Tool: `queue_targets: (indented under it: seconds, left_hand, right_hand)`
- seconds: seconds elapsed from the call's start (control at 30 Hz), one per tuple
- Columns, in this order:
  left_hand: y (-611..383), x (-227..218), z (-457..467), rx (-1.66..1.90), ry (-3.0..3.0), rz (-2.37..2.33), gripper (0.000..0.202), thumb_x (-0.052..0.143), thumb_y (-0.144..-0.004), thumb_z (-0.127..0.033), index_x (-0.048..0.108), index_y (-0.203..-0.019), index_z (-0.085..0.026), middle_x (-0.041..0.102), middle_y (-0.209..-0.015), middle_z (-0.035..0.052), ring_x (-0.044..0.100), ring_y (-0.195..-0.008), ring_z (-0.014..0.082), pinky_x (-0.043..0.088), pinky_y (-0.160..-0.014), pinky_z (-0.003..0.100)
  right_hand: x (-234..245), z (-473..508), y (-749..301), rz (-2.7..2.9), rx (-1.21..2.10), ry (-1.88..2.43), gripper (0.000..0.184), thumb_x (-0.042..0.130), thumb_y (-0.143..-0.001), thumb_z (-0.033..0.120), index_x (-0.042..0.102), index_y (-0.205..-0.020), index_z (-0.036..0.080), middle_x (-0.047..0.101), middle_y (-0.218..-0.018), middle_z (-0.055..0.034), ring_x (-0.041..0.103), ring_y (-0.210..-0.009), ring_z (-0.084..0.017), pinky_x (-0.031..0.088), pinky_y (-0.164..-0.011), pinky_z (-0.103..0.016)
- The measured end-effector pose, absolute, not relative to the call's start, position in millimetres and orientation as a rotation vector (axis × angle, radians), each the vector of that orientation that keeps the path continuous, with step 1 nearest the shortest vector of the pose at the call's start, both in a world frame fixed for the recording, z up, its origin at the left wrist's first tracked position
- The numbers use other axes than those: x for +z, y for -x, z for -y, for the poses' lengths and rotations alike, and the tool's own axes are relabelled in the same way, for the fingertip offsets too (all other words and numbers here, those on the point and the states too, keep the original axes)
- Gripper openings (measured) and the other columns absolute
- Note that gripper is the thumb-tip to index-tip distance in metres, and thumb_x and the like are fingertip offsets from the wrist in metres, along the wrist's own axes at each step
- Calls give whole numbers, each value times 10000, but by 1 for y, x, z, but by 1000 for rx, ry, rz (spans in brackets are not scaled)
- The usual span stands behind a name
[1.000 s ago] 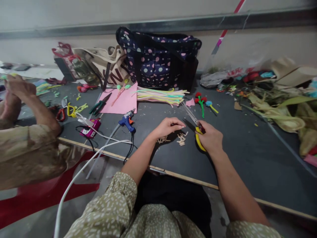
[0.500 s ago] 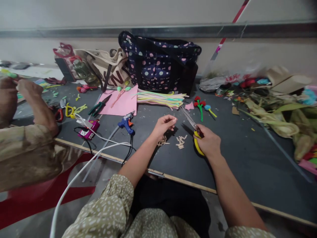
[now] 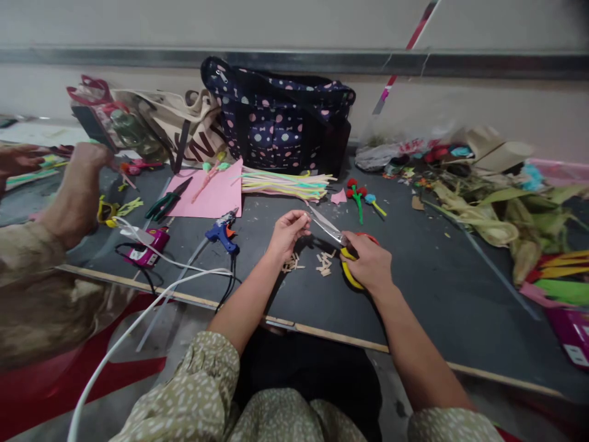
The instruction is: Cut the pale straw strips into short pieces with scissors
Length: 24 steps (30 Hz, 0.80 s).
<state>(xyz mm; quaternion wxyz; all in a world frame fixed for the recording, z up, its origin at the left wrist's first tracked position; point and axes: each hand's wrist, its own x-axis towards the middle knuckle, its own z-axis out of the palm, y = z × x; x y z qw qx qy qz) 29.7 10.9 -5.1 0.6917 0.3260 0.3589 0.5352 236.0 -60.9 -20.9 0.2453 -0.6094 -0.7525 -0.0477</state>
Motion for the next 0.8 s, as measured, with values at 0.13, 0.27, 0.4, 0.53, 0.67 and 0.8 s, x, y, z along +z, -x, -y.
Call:
queue_targets:
  seconds: [0.13,0.27,0.4,0.53,0.67,0.8]
  left_hand:
    - [-30,-5,-11,1204,-713,-790,363,839,-573,-346,655,-817,-150,595,-700,-20,580,-616,69,515,-583,190]
    - [-30,-7,-11,1233,-739,-779,340,835,-581,-338,671,-813,-151,625,-757,-2,584,-619,72,519,-569,194]
    - [-30,-9,-11,1251,-764,-787,308,818,-612,-327,680,-820,-147,616,-743,-3,584,-622,76,523,-563,199]
    - [-31,-8,-11,1258,-759,-801,308,823,-602,-327,683,-809,-145,611,-731,-4,587,-618,80,523,-553,201]
    - [-31,-8,-11,1278,-754,-818,305,828,-590,-319,684,-796,-148,618,-725,-4,591,-610,83,515,-538,202]
    - [-31,-7,-11,1284,-749,-827,298,827,-589,-307,680,-790,-143,614,-706,-7,590,-597,84,508,-530,206]
  right_hand:
    - [-24,60,-236,2090,-169,1687,392,553,-801,308,617,-1179,227,690,-955,-27,604,-833,-161,374,-618,-250]
    - [-25,60,-235,2109,-187,1684,346,548,-819,302,631,-1150,244,685,-909,-15,602,-803,-145,341,-593,-246]
    - [-25,60,-235,2115,-197,1677,319,538,-827,296,641,-1125,247,677,-867,1,595,-777,-129,327,-583,-240]
    - [-27,59,-236,2112,-204,1667,320,496,-846,280,645,-1127,242,680,-857,-7,582,-773,-131,317,-582,-237]
    - [-28,59,-235,2113,-223,1675,319,503,-841,263,646,-1126,250,683,-885,-2,576,-767,-123,316,-585,-242]
    - [-27,60,-235,2124,-226,1684,313,500,-847,267,651,-1120,246,679,-865,-9,575,-760,-129,307,-581,-248]
